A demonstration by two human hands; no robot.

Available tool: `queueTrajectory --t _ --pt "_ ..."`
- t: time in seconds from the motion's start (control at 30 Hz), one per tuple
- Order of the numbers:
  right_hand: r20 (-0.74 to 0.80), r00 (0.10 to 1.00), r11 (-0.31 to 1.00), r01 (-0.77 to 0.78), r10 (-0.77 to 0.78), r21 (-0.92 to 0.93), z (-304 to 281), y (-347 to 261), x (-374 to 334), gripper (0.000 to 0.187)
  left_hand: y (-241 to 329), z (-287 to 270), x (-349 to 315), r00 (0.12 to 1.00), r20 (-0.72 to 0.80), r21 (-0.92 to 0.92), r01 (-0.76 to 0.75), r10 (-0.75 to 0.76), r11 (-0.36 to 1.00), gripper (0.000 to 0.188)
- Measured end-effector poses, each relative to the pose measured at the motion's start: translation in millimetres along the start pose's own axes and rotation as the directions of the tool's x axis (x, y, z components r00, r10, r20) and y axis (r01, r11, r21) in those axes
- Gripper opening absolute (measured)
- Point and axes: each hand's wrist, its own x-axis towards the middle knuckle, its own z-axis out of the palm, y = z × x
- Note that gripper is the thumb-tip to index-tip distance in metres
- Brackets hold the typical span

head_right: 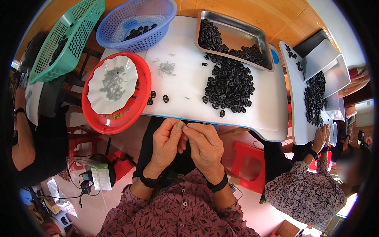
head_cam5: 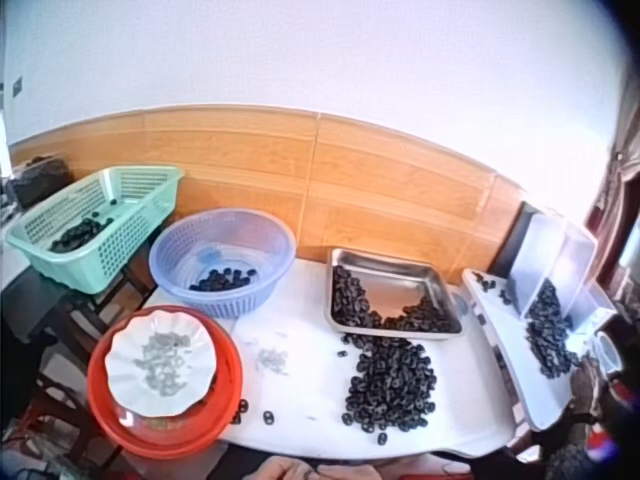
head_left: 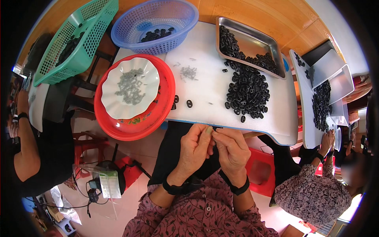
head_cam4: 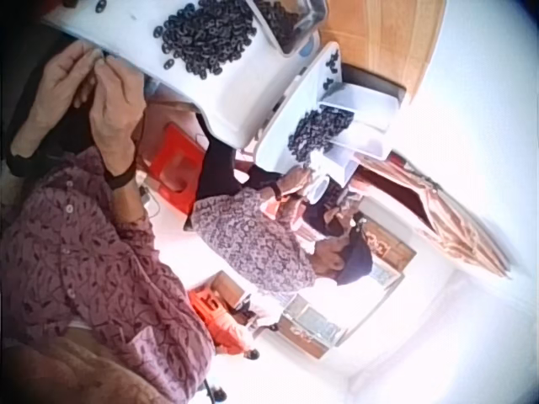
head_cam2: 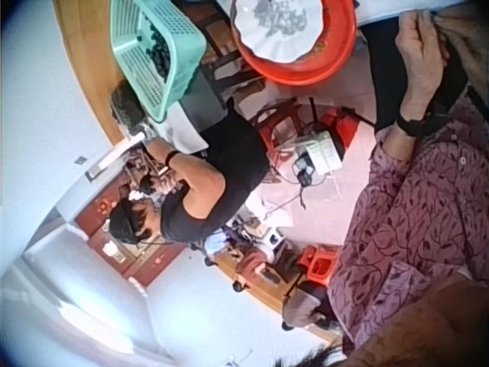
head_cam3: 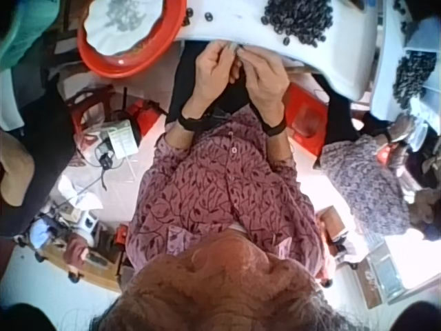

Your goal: Sorting and inspecting small black rubber or plastic components at a work table.

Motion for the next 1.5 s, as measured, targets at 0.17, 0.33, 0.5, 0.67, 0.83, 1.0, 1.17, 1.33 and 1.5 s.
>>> queueTrajectory --t 0.17,0.33,0.5,0.67,0.83,1.0,1.17,1.33,1.5 --pt "-0.022 0.975 0.972 -0.218 0.221 0.089 4 -3 -8 0.017 -6 -5 1 0.999 0.034 -0.025 -0.001 0.002 1.000 0.019" --pt "0.027 0.865 0.821 -0.486 0.501 0.300 3 -4 -8 0.017 -5 -5 1 1.000 0.029 -0.004 0.003 -0.003 1.000 0.018" --pt "0.108 0.742 0.651 -0.640 0.661 0.408 0 -7 -4 0.017 -3 -5 2 0.999 0.027 0.056 -0.021 0.020 0.998 0.017" --pt "0.145 0.734 0.627 -0.652 0.664 0.426 -2 -5 -4 0.016 -5 -5 1 0.998 0.041 0.068 -0.049 0.047 0.996 0.015" --pt "0.165 0.725 0.612 -0.663 0.669 0.432 -1 -6 -5 0.014 -11 -1 1 0.998 0.026 0.053 -0.057 0.056 0.997 0.014" --pt "0.136 0.716 0.562 -0.638 0.685 0.527 5 -7 -6 0.015 -12 2 0 0.999 0.007 0.023 -0.033 0.032 0.999 0.014" --pt "0.150 0.682 0.549 -0.682 0.715 0.483 1 -7 -5 0.015 -8 4 0 1.000 -0.006 -0.081 -0.010 0.010 0.997 0.014" --pt "0.133 0.680 0.539 -0.671 0.721 0.509 2 -7 -6 0.015 -7 7 0 1.000 -0.008 -0.065 -0.025 0.024 0.998 0.014" --pt "0.148 0.701 0.516 -0.635 0.698 0.575 2 -11 -2 0.014 -7 7 -1 0.999 -0.012 -0.044 -0.034 0.033 0.998 0.015"
